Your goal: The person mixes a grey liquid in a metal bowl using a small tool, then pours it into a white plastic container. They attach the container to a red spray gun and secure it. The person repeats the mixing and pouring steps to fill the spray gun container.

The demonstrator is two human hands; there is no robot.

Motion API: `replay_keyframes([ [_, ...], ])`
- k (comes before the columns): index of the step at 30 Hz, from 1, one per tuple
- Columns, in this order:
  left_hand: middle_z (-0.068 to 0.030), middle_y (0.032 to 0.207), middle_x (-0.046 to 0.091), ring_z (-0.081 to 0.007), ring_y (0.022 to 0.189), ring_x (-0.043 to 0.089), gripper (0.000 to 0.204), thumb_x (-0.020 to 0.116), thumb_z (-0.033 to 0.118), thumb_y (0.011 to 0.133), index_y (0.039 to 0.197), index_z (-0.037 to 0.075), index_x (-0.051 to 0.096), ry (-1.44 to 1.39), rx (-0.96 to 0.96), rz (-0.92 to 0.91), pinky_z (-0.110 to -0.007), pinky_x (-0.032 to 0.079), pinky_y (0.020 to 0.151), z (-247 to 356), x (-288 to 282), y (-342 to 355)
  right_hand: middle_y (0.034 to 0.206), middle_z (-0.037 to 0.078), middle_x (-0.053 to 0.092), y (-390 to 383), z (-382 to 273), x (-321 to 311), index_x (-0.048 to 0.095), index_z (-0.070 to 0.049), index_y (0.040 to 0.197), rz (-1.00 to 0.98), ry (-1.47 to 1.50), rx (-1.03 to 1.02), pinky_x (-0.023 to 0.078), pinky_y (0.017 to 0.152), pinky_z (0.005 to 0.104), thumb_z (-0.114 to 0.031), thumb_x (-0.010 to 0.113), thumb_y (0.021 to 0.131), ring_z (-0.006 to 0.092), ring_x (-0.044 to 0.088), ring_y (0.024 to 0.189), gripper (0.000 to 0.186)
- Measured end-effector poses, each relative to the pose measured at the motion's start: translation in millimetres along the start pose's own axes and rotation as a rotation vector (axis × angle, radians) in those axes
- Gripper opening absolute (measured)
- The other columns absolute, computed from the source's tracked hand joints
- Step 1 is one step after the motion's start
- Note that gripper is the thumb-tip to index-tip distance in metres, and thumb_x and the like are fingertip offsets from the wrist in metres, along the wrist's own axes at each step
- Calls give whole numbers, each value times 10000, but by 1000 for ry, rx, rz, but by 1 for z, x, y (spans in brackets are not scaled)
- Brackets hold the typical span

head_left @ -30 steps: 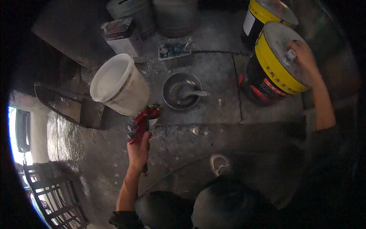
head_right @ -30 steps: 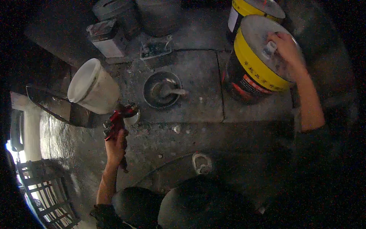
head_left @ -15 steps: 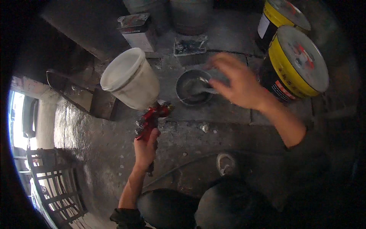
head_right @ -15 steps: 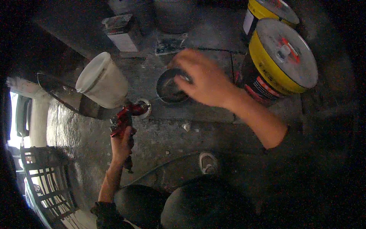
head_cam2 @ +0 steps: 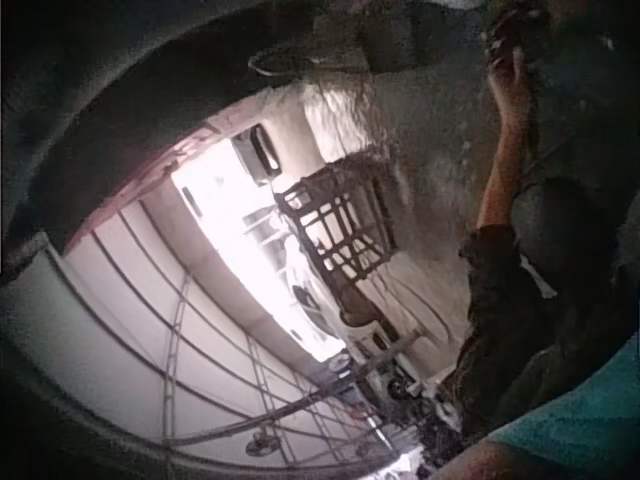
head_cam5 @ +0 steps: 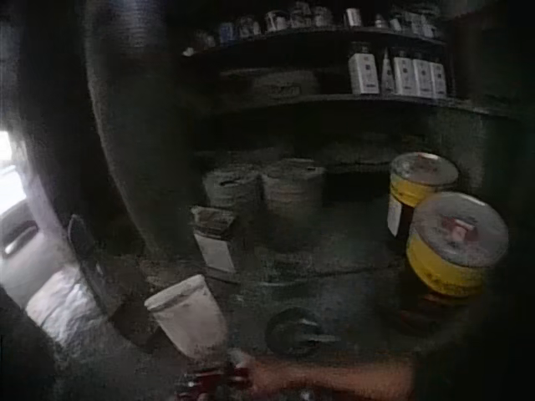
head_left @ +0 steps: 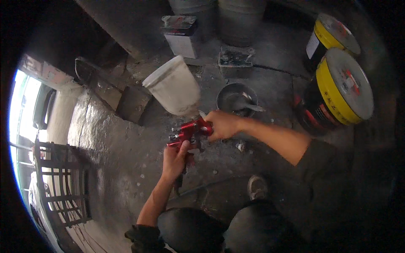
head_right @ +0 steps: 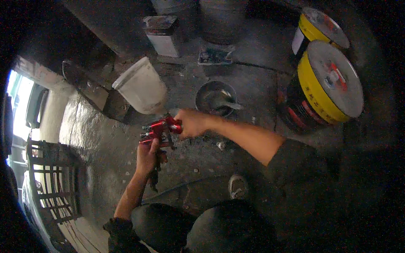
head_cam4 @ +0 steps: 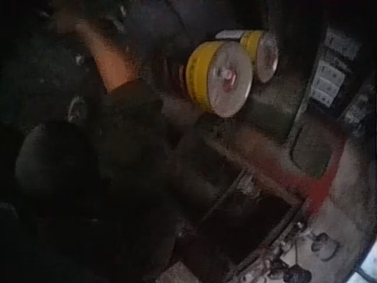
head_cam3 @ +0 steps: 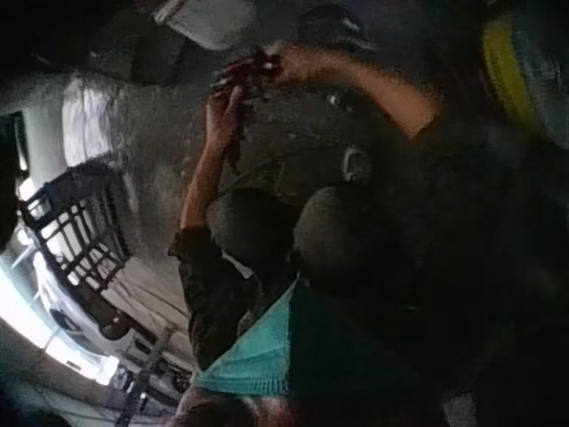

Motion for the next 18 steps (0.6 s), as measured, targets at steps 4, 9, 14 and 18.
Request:
replay_keyframes([
  [4, -109, 866, 713, -119, 515, 594, 366, 511, 323, 1025, 1112, -20, 609, 4, -36, 5, -277, 470, 456, -7, -2, 3, 856, 159, 690, -17, -9, 3, 608, -36, 1097, 552, -292, 45, 531, 745, 439, -259, 832, 649, 364, 675, 855, 548],
  [9, -113, 850, 716, -114, 492, 584, 414, 513, 366, 1020, 1102, -28, 611, 64, -65, 19, -268, 458, 441, -7, -2, 6, 938, 80, 684, -25, 11, 5, 618, -72, 1145, 465, 453, 100, 536, 653, 326, -443, 721, 837, 226, 668, 767, 493],
  [14, -117, 854, 715, -122, 485, 583, 435, 525, 377, 1013, 1084, -43, 612, -13, -65, -39, -267, 456, 436, -12, 4, 9, 1013, 11, 653, -31, 66, 43, 575, -103, 1240, 224, 1124, 474, 504, 603, 219, -494, 568, 961, 97, 624, 757, 480],
  [18, -116, 856, 716, -120, 492, 585, 442, 526, 380, 1012, 1076, -48, 615, 11, -22, -8, -265, 459, 441, -14, 3, 8, 1013, 16, 663, -36, 47, 41, 599, -105, 1207, 562, 1178, 210, 518, 608, 251, -476, 544, 979, 118, 650, 776, 440],
])
Point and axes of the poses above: each hand's wrist, its own y-axis towards the middle knuckle, its own x-axis out of the palm, z = x × y, the point moved 6 cm from there along y, towards the middle knuckle
